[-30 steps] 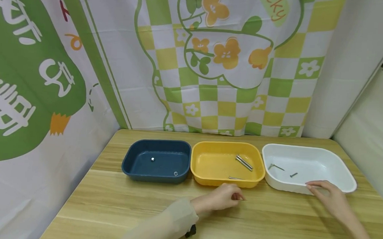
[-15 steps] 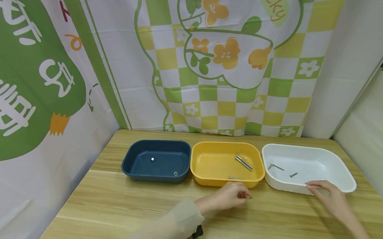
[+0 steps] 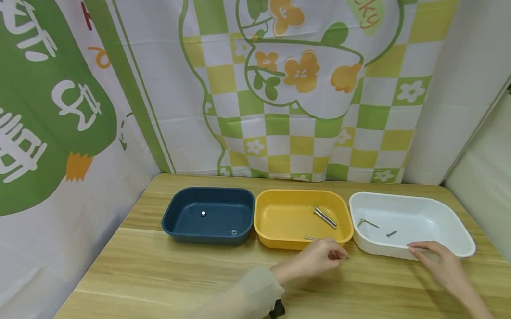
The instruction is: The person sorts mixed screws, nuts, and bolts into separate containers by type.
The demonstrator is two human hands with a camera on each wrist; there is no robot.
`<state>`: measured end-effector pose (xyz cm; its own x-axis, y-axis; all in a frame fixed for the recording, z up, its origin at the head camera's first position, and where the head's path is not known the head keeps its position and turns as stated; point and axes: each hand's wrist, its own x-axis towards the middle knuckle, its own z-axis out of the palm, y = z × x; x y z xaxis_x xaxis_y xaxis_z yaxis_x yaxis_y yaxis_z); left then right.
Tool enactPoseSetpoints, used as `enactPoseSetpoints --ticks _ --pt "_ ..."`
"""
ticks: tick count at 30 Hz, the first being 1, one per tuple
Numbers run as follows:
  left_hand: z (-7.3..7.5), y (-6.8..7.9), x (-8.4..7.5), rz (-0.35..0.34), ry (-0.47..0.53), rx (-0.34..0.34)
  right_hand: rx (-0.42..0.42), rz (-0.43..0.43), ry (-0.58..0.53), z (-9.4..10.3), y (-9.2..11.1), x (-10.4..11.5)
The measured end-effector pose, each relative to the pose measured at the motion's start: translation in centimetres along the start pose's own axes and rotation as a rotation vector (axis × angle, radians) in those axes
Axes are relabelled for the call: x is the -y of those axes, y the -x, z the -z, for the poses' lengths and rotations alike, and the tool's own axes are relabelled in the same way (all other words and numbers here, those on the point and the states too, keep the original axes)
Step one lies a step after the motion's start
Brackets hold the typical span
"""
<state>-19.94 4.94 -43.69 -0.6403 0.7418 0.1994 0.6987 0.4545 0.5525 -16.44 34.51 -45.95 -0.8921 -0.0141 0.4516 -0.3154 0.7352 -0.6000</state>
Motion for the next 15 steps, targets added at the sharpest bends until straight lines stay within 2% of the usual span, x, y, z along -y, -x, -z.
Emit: enactPoseSetpoints --ticks 5,15 --pt "-0.1 -0.8 -0.5 0.03 0.026 -0.006 0.001 0.002 -0.007 0.0 0.0 -0.1" --pt "-0.3 -2.3 -1.0 0.063 0.081 -0.065 -0.007 0.017 -0.018 0.0 0.0 -0.2"
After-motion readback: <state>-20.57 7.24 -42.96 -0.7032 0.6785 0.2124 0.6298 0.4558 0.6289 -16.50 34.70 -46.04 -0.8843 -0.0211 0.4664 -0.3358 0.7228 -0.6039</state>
